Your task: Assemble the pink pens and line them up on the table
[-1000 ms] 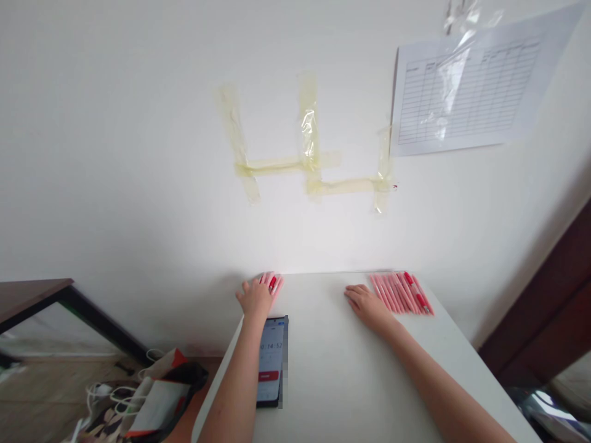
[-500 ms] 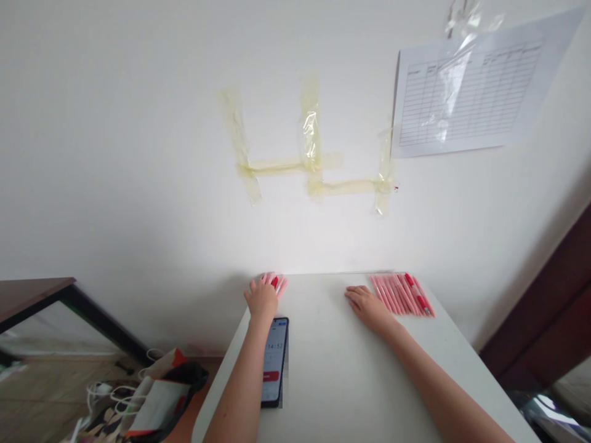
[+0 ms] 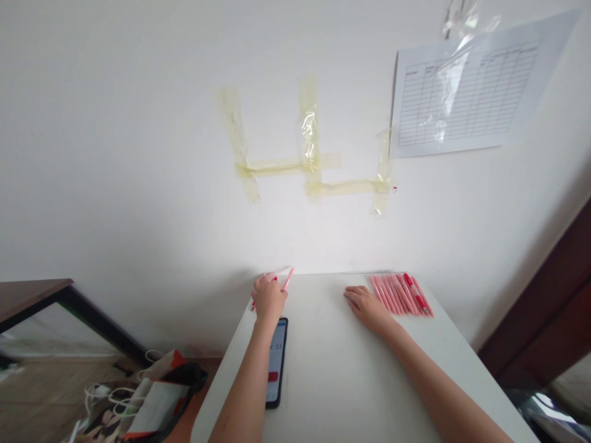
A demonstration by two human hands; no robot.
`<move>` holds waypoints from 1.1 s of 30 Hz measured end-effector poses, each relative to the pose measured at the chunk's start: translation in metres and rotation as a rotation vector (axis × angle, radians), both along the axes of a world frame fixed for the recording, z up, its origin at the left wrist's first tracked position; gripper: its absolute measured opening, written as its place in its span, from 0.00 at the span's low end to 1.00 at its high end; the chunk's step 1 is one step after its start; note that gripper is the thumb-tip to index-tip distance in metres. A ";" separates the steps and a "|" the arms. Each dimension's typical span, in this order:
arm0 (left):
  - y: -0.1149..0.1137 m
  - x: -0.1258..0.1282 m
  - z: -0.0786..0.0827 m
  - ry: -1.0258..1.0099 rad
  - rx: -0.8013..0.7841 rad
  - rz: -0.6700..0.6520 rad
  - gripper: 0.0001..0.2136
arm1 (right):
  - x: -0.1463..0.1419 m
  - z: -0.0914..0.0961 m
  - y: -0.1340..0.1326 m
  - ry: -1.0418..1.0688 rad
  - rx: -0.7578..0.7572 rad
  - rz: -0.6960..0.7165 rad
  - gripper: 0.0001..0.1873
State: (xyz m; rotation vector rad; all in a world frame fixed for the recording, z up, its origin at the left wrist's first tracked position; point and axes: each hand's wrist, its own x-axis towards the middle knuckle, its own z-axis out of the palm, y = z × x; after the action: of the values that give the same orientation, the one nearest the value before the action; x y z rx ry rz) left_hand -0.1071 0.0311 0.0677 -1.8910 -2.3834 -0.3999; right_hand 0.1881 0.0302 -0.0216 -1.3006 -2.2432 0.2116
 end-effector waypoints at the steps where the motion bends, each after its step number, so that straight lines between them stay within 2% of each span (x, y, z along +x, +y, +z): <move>1: -0.003 0.006 0.000 -0.002 0.018 -0.037 0.11 | 0.000 0.000 0.000 0.001 -0.004 0.000 0.20; 5: -0.019 0.040 -0.008 -0.034 0.061 -0.126 0.10 | -0.002 0.001 -0.002 0.003 -0.030 -0.036 0.23; 10: -0.038 0.080 -0.032 -0.113 0.100 -0.213 0.10 | -0.003 0.002 -0.007 0.050 -0.034 -0.080 0.35; 13: -0.041 0.092 -0.048 -0.162 0.116 -0.265 0.10 | -0.004 0.002 -0.007 0.067 0.008 -0.067 0.33; 20: -0.035 0.089 -0.073 -0.268 0.190 -0.356 0.09 | -0.004 0.002 -0.003 0.015 0.057 -0.042 0.16; 28: -0.030 0.089 -0.089 -0.307 0.341 -0.400 0.06 | -0.003 0.009 -0.004 -0.022 0.021 -0.032 0.12; 33: -0.030 0.084 -0.093 -0.248 0.355 -0.374 0.05 | 0.002 0.009 -0.003 0.011 0.051 -0.081 0.13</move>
State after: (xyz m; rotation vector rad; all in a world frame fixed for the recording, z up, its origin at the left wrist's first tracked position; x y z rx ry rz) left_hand -0.0228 0.0011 -0.0252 -2.2024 -1.8960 -1.0611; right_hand 0.1897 0.0271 -0.0128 -1.3563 -2.1675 0.1309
